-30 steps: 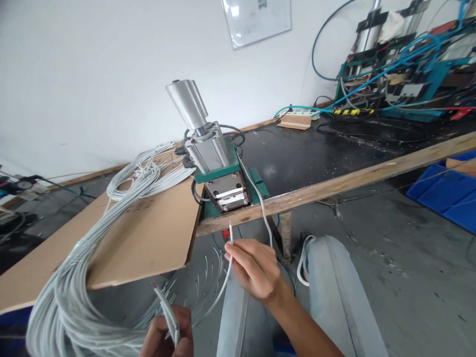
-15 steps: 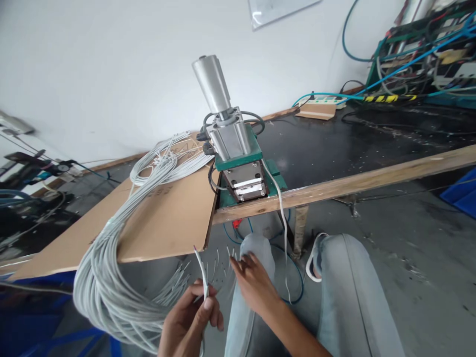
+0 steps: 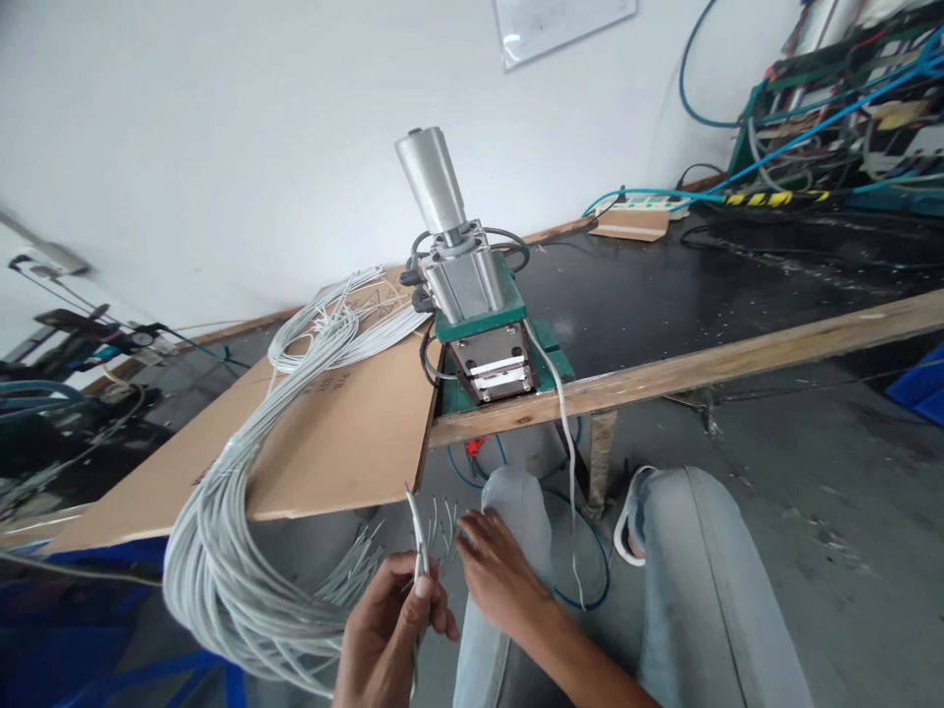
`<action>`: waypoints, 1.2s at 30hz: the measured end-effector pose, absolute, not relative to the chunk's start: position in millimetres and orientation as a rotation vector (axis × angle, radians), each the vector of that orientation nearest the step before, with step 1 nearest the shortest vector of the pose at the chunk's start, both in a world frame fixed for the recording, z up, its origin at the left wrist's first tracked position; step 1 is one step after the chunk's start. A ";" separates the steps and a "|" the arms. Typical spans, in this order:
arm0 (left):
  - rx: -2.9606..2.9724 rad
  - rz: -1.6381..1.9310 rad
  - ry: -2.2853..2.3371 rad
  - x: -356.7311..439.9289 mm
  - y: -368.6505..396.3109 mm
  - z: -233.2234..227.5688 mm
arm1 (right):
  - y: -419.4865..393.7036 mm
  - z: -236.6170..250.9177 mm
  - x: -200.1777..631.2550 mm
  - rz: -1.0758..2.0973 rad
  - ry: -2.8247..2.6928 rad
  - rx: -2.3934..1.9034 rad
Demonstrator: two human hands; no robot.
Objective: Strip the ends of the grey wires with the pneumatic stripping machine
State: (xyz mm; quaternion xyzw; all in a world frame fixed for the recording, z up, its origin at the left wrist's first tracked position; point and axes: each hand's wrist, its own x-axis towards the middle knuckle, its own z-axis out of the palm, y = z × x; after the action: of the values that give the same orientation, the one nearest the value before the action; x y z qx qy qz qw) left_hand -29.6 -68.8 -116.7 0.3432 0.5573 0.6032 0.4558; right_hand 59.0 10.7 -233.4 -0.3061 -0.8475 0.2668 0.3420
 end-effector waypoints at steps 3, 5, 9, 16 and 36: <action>0.838 1.481 1.403 -27.9 -66.9 -121.3 | 12.7 -189.4 82.4 0.749 -2.073 -0.910; 0.858 1.472 1.423 -25.0 -64.9 -124.7 | 13.9 -155.5 96.8 1.000 -1.911 -0.847; 0.932 1.421 1.480 -20.6 -62.3 -126.3 | 10.2 -116.6 105.5 1.227 -1.580 -0.782; 1.032 1.471 1.717 -30.5 -66.4 -112.9 | -16.0 -126.7 97.8 1.609 -1.500 -0.740; 1.413 1.187 1.456 -55.3 -54.9 -91.9 | -16.9 -123.2 110.6 1.553 -1.854 -0.671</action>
State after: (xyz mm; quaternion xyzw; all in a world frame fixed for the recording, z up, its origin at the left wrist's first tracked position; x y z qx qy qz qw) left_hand -55.3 -54.9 -91.9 0.5547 0.5715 0.4661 0.3852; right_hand 110.6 -16.9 -123.2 -0.2543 -0.7023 0.5880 0.3105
